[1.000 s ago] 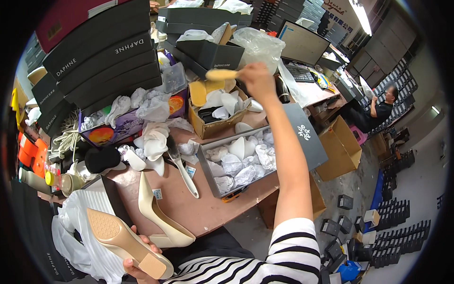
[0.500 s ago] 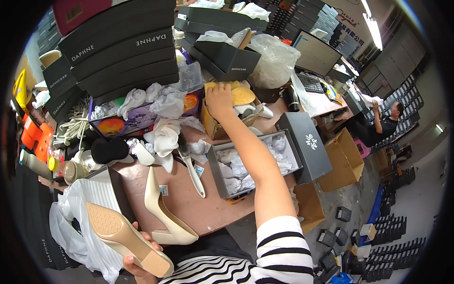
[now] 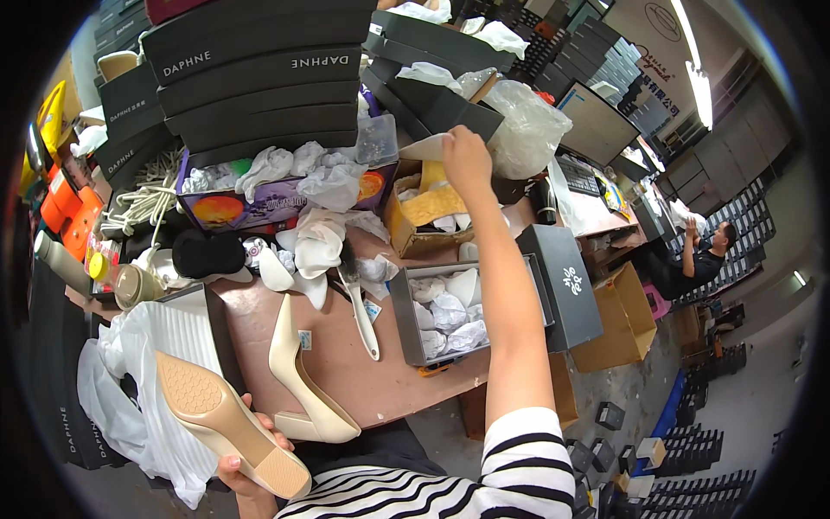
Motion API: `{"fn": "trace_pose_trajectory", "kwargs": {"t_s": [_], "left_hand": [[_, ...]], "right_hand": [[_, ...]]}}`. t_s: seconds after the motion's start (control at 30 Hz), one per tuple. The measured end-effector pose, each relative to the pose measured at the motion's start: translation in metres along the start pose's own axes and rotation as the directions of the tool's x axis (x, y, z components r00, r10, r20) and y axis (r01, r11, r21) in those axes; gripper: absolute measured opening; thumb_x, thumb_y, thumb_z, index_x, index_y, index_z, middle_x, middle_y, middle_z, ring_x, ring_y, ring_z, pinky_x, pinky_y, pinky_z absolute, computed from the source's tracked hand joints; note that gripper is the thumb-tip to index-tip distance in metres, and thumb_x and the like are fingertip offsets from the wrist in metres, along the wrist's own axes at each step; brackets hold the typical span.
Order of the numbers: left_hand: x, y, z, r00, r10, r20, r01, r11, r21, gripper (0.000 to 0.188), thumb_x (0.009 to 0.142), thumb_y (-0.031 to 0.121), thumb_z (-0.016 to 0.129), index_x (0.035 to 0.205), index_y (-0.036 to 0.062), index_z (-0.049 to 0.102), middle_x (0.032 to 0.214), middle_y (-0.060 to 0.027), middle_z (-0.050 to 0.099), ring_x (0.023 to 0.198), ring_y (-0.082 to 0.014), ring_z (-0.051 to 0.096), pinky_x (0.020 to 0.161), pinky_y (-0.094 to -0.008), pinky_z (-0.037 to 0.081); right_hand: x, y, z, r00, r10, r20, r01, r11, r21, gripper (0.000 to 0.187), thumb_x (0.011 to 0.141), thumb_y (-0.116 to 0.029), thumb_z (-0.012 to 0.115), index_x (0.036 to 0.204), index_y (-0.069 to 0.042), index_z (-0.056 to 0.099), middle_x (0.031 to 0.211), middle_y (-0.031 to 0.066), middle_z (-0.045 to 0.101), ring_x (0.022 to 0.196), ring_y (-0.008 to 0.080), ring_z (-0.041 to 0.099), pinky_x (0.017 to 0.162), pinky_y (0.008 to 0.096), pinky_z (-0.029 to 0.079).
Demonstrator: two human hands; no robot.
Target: Cleaning the soles and heels of high-heeled shoes with a sponge and packing them into bags.
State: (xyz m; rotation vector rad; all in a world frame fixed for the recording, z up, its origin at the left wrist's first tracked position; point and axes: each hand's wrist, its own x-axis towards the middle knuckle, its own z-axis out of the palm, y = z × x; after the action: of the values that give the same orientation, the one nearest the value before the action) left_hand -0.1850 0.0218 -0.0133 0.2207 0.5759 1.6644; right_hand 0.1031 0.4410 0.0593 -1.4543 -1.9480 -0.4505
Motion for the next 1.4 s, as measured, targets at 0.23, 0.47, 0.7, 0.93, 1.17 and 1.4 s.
{"fn": "trace_pose_trajectory", "kwargs": {"t_s": [0.23,0.47,0.7,0.93,1.17,1.4], "left_hand": [[-0.003,0.0,-0.005,1.0,-0.023,-0.01,0.023,1.0,-0.018,0.084,0.061,0.026,0.056,0.135,-0.0033,0.026,0.097,-0.021,0.051,0.075,-0.0343,0.062,0.068,-0.0438,0.055],[-0.006,0.001,-0.003,1.0,-0.022,0.001,0.022,0.998,-0.062,0.084,0.062,0.026,0.056,0.135,-0.0032,0.026,0.098,-0.021,0.051,0.078,-0.0347,0.062,0.07,-0.044,0.055],[-0.004,0.004,-0.004,1.0,-0.006,-0.012,0.006,0.999,-0.041,0.083,0.063,0.026,0.056,0.134,-0.0035,0.026,0.098,-0.021,0.051,0.077,-0.0343,0.062,0.069,-0.0435,0.056],[0.001,0.0,0.003,0.999,-0.012,-0.033,0.012,1.0,0.019,0.083,0.062,0.028,0.057,0.133,-0.0035,0.028,0.095,-0.02,0.052,0.075,-0.0322,0.062,0.066,-0.0425,0.056],[-0.005,0.0,-0.004,0.997,0.015,-0.079,-0.013,0.999,0.035,0.083,0.063,0.029,0.056,0.134,-0.002,0.027,0.096,-0.0195,0.051,0.074,-0.0318,0.061,0.065,-0.0433,0.055],[0.004,-0.002,-0.003,0.999,0.02,-0.032,-0.018,0.998,0.064,0.083,0.064,0.03,0.055,0.135,-0.0022,0.026,0.096,-0.0191,0.051,0.074,-0.0317,0.061,0.066,-0.0433,0.055]], "right_hand": [[0.018,0.013,-0.042,0.993,0.11,-0.054,-0.094,0.966,0.242,0.027,0.086,-0.025,0.052,0.092,0.001,0.059,0.084,0.0212,0.062,0.08,0.0386,0.06,0.073,0.0428,0.045],[-0.008,0.077,-0.043,0.774,0.556,0.303,-0.615,0.544,0.571,0.027,0.089,-0.025,0.051,0.098,-0.002,0.061,0.078,0.0082,0.062,0.069,0.0175,0.062,0.052,0.028,0.052],[-0.051,0.084,-0.007,0.896,0.433,0.099,-0.386,0.87,-0.308,0.029,0.076,-0.027,0.06,0.101,-0.013,0.065,0.111,0.0126,0.056,0.109,0.0347,0.047,0.086,0.0486,0.043],[-0.026,0.07,0.049,0.823,0.484,0.297,-0.498,0.867,-0.035,0.034,0.081,-0.035,0.05,0.095,-0.011,0.069,0.099,0.0157,0.065,0.095,0.0335,0.06,0.088,0.0458,0.041],[-0.011,0.012,0.032,0.531,0.763,0.369,-0.645,0.646,-0.408,0.061,0.069,-0.048,0.061,0.126,-0.03,0.048,0.122,0.0054,0.056,0.123,0.0298,0.038,0.095,0.0531,0.026],[-0.022,0.106,0.084,0.463,0.731,0.501,-0.819,0.569,-0.075,0.061,0.064,-0.038,0.073,0.118,-0.016,0.056,0.115,0.0109,0.059,0.107,0.0279,0.052,0.092,0.0475,0.035]]}}
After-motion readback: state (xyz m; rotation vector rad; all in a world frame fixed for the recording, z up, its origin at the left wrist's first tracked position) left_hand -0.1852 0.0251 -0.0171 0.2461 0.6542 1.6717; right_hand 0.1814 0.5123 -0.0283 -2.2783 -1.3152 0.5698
